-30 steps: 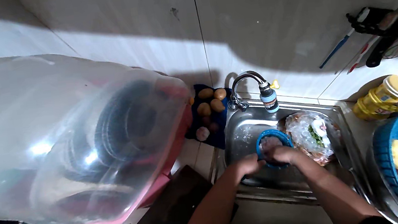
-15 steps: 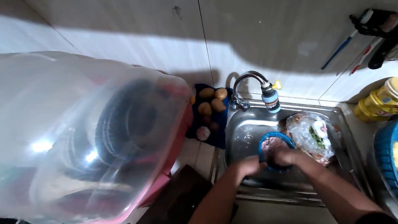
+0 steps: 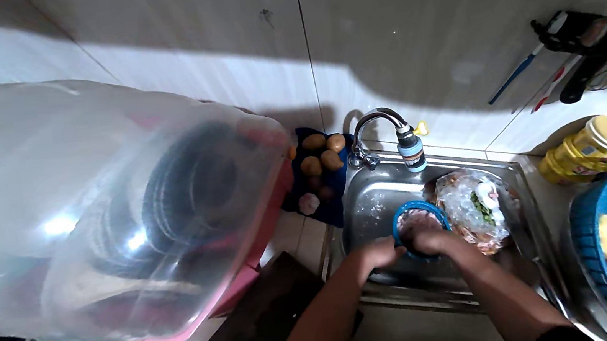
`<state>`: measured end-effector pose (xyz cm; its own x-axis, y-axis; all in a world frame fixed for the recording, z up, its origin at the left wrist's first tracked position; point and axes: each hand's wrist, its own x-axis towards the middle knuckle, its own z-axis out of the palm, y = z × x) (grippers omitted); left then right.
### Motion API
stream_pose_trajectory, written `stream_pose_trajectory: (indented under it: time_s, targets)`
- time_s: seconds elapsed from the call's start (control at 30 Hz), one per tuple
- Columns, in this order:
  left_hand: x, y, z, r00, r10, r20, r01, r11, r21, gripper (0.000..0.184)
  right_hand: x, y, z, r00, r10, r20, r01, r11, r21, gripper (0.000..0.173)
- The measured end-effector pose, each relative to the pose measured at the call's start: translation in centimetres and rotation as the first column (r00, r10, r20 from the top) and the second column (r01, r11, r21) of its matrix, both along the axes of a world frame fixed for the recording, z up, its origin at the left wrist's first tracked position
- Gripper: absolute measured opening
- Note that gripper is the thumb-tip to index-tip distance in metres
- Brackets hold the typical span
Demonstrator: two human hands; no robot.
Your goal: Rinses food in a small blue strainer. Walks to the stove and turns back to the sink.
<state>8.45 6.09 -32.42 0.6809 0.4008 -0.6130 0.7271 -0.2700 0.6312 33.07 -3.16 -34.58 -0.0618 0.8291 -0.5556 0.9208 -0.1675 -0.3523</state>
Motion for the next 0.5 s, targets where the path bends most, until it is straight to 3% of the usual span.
stream_pose_trajectory:
  time_s: [0.1, 0.23, 0.3, 0.4, 0.5]
  targets:
    - [-0.2, 0.0, 0.5, 1.0, 0.014, 0.0, -0.014, 0.999, -0.03, 0.073, 3.1, 1.5, -0.2, 0.987, -0.147, -0.062, 0.15, 0.987, 0.052, 0.038]
    - [-0.2, 0.0, 0.0, 0.999, 0.036, -0.001, -0.036, 0.999, -0.02, 0.073, 5.0, 1.9, 7.2, 0.982, -0.172, -0.079, 0.164, 0.982, -0.092, 0.02]
    - [-0.1, -0.1, -0.4, 0.999, 0.039, 0.001, -0.039, 0.999, -0.013, 0.073, 4.1, 0.9, 10.3, 0.99, -0.141, -0.013, 0.135, 0.97, -0.203, 0.028]
    - [0.1, -0.1, -0.9, 1.0, 0.004, 0.007, -0.004, 1.0, 0.024, 0.073, 3.3, -1.0, 7.7, 0.994, -0.061, 0.093, 0.081, 0.967, -0.24, 0.053]
    - [0.2, -0.5, 0.1, 1.0, -0.02, 0.008, 0.02, 1.0, -0.013, 0.07, 3.4, -1.3, 4.1, 0.992, 0.081, 0.098, -0.067, 0.989, -0.134, 0.057]
